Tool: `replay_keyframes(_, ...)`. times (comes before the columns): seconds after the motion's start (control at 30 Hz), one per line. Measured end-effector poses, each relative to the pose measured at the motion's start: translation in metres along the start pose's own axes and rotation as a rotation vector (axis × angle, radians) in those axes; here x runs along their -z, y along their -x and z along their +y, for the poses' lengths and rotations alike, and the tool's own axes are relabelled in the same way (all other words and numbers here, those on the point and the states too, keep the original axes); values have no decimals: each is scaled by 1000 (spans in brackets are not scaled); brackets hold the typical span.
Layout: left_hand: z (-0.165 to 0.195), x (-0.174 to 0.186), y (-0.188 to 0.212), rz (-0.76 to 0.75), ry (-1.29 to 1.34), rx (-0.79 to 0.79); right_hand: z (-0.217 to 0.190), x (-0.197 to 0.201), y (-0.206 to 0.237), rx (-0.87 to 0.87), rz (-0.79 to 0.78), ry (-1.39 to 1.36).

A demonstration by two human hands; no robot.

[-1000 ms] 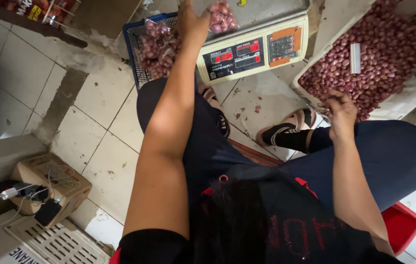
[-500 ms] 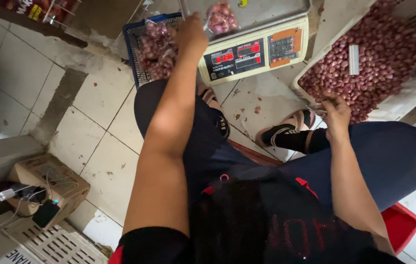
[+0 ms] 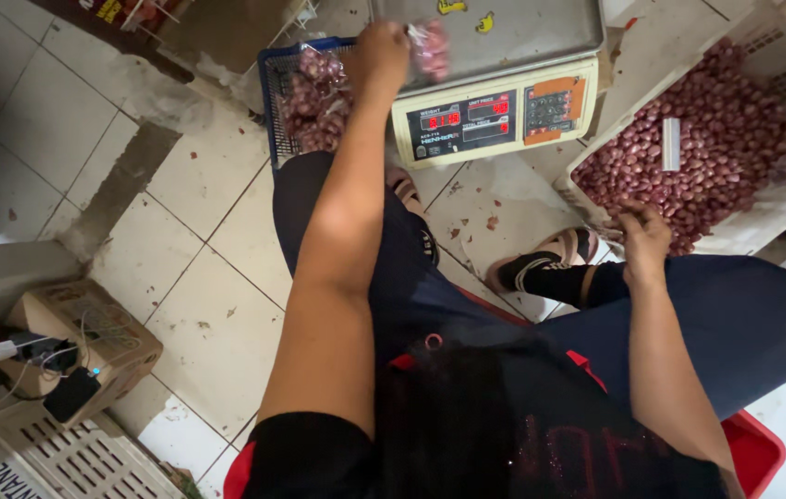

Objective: The person transfers shallots from crates into plastic bags, weighs the bags on a digital scale, and ties the bags closed by hand.

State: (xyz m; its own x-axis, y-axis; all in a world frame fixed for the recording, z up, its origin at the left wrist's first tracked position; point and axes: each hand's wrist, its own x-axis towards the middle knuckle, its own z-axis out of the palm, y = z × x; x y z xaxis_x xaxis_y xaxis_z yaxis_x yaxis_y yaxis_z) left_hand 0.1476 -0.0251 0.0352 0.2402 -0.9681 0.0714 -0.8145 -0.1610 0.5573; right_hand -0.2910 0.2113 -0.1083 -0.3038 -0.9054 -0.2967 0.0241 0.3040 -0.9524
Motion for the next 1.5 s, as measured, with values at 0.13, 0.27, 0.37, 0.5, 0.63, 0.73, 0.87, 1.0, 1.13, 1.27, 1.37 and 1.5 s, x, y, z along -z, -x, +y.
replay_keyframes(0.13, -21, 29, -2, -154, 520, 532, -5, -5, 4, -19, -17, -55)
replay_keyframes(0.27, -71, 55, -3, 232, -18, 95, -8, -11, 7, -46, -26, -42)
replay_keyframes(0.37, -103, 54, -6, -27, -59, 240, -8, -15, 8, -10, -5, -58)
replay_keyframes(0.5, -104, 30, 15, -107, 24, -65, -9, -24, 11, 62, -23, 124)
replay_keyframes(0.63, -51, 6, 58, -277, -23, -198, -13, -39, 7, -13, -63, 84)
replay_keyframes(0.73, 0, -8, 100, -469, 145, -249, -15, -41, -10, -53, -96, 182)
replay_keyframes(0.87, 51, -26, 135, -620, 75, -308, -8, -24, -52, 15, -77, 375)
replay_keyframes(1.0, 71, -39, 143, -635, 65, -397, 0, 1, -95, 84, 152, 761)
replay_keyframes(1.13, 85, -54, 144, -758, 86, -428, 9, 14, -134, -67, 214, 952)
replay_keyframes(1.27, 104, -73, 149, -758, -15, -465, 16, 20, -179, -258, 123, 1098)
replay_keyframes(1.37, 112, -80, 146, -719, -34, -560, 23, 28, -209, -370, 74, 1142)
replay_keyframes(1.5, 118, -87, 133, -697, -26, -598, 31, 44, -237, -431, 21, 1210)
